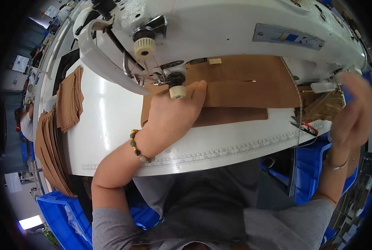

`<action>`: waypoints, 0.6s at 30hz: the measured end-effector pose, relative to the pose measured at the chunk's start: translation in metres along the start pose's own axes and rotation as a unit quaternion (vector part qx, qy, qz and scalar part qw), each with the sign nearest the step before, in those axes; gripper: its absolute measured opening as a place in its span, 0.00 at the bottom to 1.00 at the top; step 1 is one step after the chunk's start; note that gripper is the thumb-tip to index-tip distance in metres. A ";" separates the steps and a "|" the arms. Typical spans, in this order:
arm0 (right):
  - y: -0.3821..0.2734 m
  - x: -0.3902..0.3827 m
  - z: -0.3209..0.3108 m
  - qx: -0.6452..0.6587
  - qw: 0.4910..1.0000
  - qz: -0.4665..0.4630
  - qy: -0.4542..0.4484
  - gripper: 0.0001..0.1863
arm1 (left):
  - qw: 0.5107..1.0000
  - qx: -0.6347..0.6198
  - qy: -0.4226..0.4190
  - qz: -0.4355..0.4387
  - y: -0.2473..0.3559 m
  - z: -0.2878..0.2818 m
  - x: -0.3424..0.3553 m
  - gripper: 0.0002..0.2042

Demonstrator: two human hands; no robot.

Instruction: Sewing a zipper onto a leather panel using an industrial sewing machine.

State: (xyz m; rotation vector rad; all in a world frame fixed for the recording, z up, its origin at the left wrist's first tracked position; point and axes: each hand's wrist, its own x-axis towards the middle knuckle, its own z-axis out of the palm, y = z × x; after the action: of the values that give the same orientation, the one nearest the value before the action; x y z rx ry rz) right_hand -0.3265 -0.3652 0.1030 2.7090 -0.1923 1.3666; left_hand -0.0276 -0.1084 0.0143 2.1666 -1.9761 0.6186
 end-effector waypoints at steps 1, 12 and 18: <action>-0.065 0.014 0.030 0.112 0.981 -0.080 -0.139 0.12 | 1.000 0.013 -0.006 -0.013 -0.002 -0.007 -0.007 0.17; -0.129 0.032 0.171 0.231 0.873 -0.049 -0.426 0.18 | 0.993 -0.084 0.085 0.018 -0.001 -0.026 -0.034 0.22; -0.074 -0.014 0.118 0.111 0.938 0.005 -0.328 0.16 | 0.997 -0.069 0.012 0.028 -0.026 -0.006 -0.074 0.21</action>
State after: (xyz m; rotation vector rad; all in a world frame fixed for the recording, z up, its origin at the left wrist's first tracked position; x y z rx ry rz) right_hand -0.2297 -0.3083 0.0193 3.2579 -0.1008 0.4495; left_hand -0.0069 -0.0348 -0.0050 2.0199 -2.0100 0.4980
